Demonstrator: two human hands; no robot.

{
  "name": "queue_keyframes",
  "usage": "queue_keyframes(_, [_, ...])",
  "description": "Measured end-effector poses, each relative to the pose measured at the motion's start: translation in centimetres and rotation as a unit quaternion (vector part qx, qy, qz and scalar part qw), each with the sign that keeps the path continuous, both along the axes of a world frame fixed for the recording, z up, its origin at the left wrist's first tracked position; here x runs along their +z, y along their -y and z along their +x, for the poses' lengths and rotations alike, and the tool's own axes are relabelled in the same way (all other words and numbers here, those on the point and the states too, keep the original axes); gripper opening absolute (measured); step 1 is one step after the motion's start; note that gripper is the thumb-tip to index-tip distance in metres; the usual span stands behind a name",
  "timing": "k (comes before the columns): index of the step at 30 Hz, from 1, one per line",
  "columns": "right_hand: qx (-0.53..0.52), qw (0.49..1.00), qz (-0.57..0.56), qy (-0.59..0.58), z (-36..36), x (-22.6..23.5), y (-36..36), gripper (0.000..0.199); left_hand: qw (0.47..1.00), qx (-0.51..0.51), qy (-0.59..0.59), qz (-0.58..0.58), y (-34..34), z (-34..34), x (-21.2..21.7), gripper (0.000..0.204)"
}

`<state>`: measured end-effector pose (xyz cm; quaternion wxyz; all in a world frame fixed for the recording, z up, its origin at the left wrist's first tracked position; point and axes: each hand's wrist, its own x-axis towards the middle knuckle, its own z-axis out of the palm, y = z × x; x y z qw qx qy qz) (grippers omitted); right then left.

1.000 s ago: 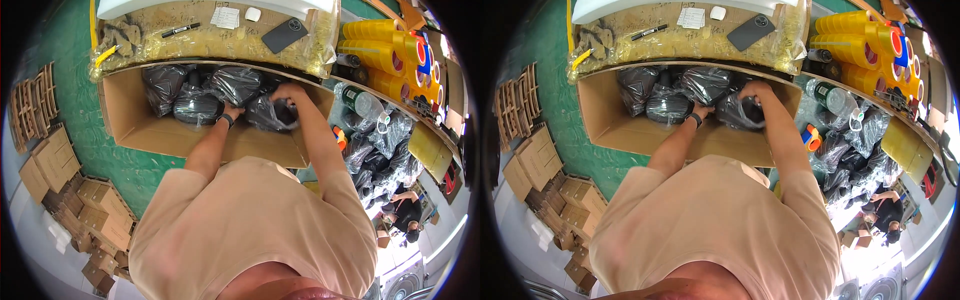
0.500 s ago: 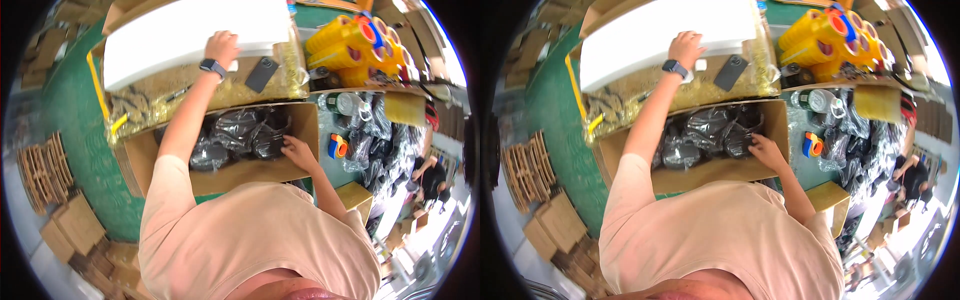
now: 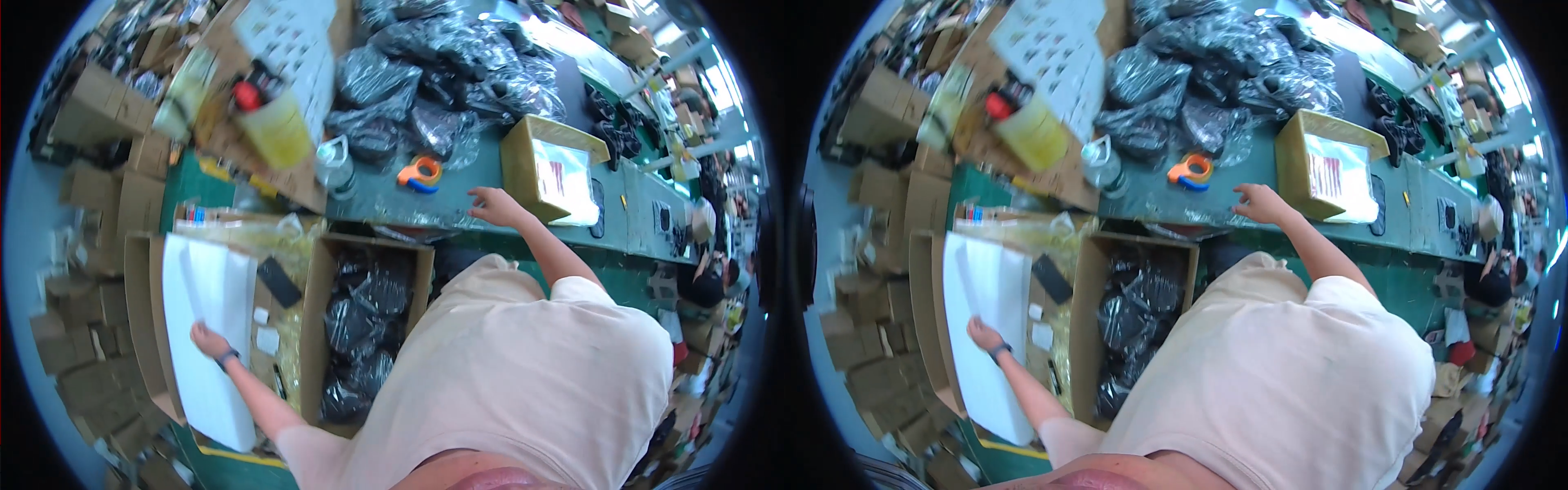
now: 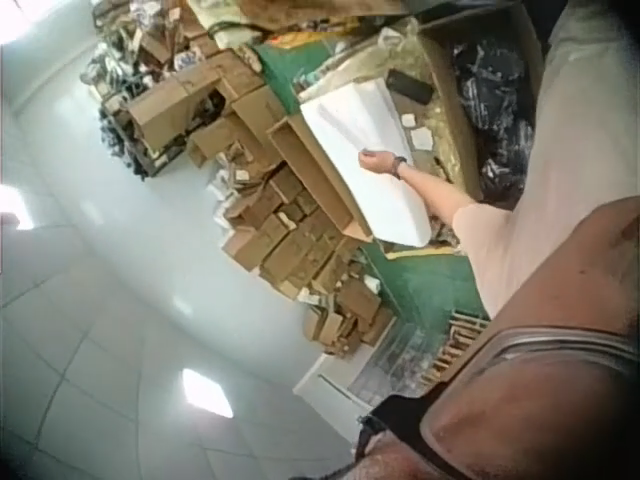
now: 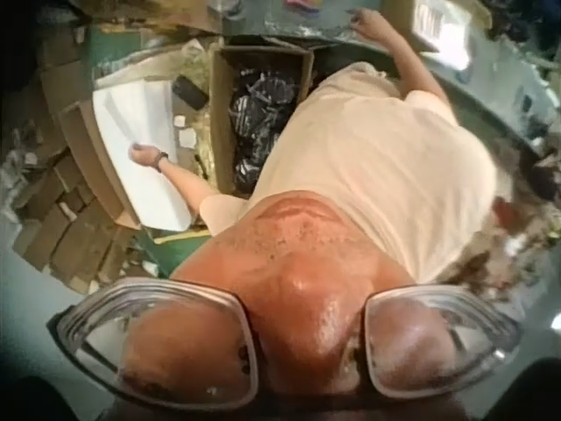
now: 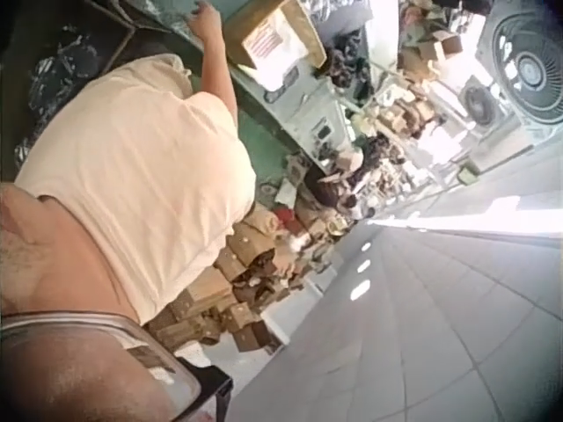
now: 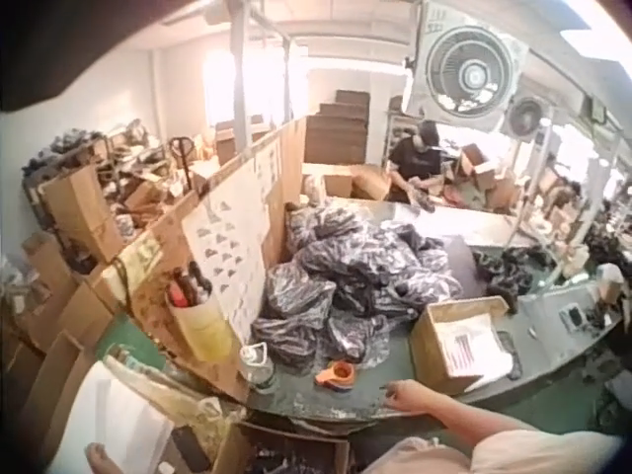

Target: Packing bicycle seats into cardboard boxes, sealing the boxes with tape, and moving them.

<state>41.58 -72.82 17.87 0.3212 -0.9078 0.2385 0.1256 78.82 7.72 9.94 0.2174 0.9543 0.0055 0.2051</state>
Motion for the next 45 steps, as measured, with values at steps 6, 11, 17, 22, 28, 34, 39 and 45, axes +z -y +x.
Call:
queue_keyframes(6, [-0.221,0.935,-0.248,0.128,4.9,-1.3,20.9,0.1,0.976,-0.114,0.099,0.154,28.6,-27.0,2.0,0.029])
queue_keyframes(11, [-0.168,0.907,-0.38,0.067,13.0,-4.9,35.1,0.095,0.943,-0.065,-0.326,-0.022,32.0,-38.5,-10.2,0.021])
queue_keyframes(17, [-0.024,0.928,-0.362,0.08,13.6,-7.7,46.2,0.058,0.929,-0.134,-0.345,0.019,52.4,-31.6,2.9,0.032])
queue_keyframes(22, [-0.139,0.887,-0.248,0.365,10.4,2.8,45.5,0.056,0.789,-0.18,-0.481,-0.337,74.1,-24.4,12.2,0.041])
queue_keyframes(28, [-0.072,0.832,-0.011,0.55,5.1,8.3,32.1,0.048,0.246,-0.202,-0.643,-0.697,92.6,-22.9,15.5,0.079])
queue_keyframes(34, [-0.026,0.865,0.1,0.49,7.5,8.4,37.5,0.042,0.3,-0.047,-0.515,-0.802,85.9,-23.1,10.7,0.08])
queue_keyframes(39, [-0.266,0.919,-0.263,0.122,15.4,-0.2,51.5,0.13,0.205,-0.041,-0.416,-0.885,75.6,-27.6,12.4,0.096])
queue_keyframes(45, [-0.502,0.814,-0.256,-0.141,10.2,-13.1,58.6,0.129,0.193,-0.123,-0.266,-0.936,65.9,-33.0,16.6,0.112])
